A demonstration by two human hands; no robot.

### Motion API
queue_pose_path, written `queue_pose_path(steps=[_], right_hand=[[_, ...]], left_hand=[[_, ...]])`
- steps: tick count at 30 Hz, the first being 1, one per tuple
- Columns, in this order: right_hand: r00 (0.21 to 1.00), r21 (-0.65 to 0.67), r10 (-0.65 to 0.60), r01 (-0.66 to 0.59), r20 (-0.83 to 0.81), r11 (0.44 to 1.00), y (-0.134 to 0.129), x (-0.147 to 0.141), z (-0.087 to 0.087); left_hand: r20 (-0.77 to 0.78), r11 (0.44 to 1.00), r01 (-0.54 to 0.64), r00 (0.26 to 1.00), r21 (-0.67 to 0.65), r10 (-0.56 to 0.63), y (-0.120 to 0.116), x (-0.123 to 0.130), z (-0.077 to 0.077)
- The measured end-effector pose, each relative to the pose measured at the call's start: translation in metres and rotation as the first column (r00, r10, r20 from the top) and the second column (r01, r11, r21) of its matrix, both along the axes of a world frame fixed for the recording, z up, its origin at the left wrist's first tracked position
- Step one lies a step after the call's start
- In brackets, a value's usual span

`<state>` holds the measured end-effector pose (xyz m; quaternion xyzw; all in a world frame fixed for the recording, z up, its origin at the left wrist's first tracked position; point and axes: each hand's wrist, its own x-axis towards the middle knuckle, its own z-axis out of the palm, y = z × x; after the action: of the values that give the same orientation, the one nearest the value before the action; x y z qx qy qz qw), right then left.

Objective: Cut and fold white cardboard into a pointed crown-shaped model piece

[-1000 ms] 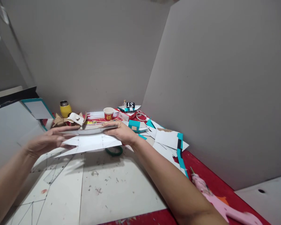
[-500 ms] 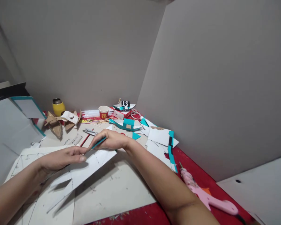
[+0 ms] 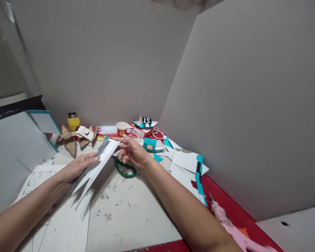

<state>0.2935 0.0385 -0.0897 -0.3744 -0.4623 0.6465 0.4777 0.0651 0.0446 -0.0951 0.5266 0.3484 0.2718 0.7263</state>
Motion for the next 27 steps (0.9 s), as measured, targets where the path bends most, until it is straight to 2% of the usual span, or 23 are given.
queue_pose_path(steps=[3,6,9,12,15,18,21,24,26,27], right_hand=[[0.983,-0.018,-0.007,0.010,0.185,1.000,-0.010,-0.017,-0.001],[0.934,0.028,-0.052,0.046,0.353,0.999,-0.019,-0.034,-0.007],[0.906,0.104,-0.131,0.097,0.401,0.990,-0.023,-0.041,-0.013],[0.868,0.159,-0.198,0.140,0.456,0.977,-0.020,-0.041,-0.016],[0.781,0.260,-0.281,0.157,0.558,0.953,-0.018,-0.040,-0.016],[0.684,0.327,-0.342,0.157,0.644,0.932,-0.018,-0.042,-0.019],[0.606,0.388,-0.395,0.151,0.691,0.909,-0.019,-0.045,-0.025],[0.544,0.449,-0.442,0.129,0.713,0.884,-0.020,-0.048,-0.032],[0.534,0.478,-0.464,0.123,0.707,0.870,-0.021,-0.050,-0.033],[0.553,0.475,-0.460,0.127,0.695,0.871,-0.022,-0.050,-0.031]], left_hand=[[0.026,0.997,-0.077,0.997,-0.001,0.077,-0.001,0.004,-0.004],[0.089,0.999,-0.027,0.996,0.024,0.024,-0.005,0.010,-0.008],[0.110,0.999,-0.007,0.994,0.051,0.001,-0.011,0.015,-0.008],[0.037,0.984,-0.091,0.996,0.151,0.086,-0.017,0.019,-0.005],[-0.049,0.948,-0.175,0.980,0.265,0.195,-0.021,0.020,-0.007],[-0.129,0.937,-0.221,0.956,0.272,0.263,-0.021,0.021,-0.015],[-0.165,0.939,-0.206,0.952,0.275,0.257,-0.020,0.021,-0.024],[-0.205,0.912,-0.181,0.941,0.367,0.269,-0.021,0.024,-0.028],[-0.216,0.882,-0.181,0.930,0.435,0.297,-0.022,0.026,-0.027],[-0.214,0.871,-0.181,0.928,0.457,0.305,-0.023,0.027,-0.026]])
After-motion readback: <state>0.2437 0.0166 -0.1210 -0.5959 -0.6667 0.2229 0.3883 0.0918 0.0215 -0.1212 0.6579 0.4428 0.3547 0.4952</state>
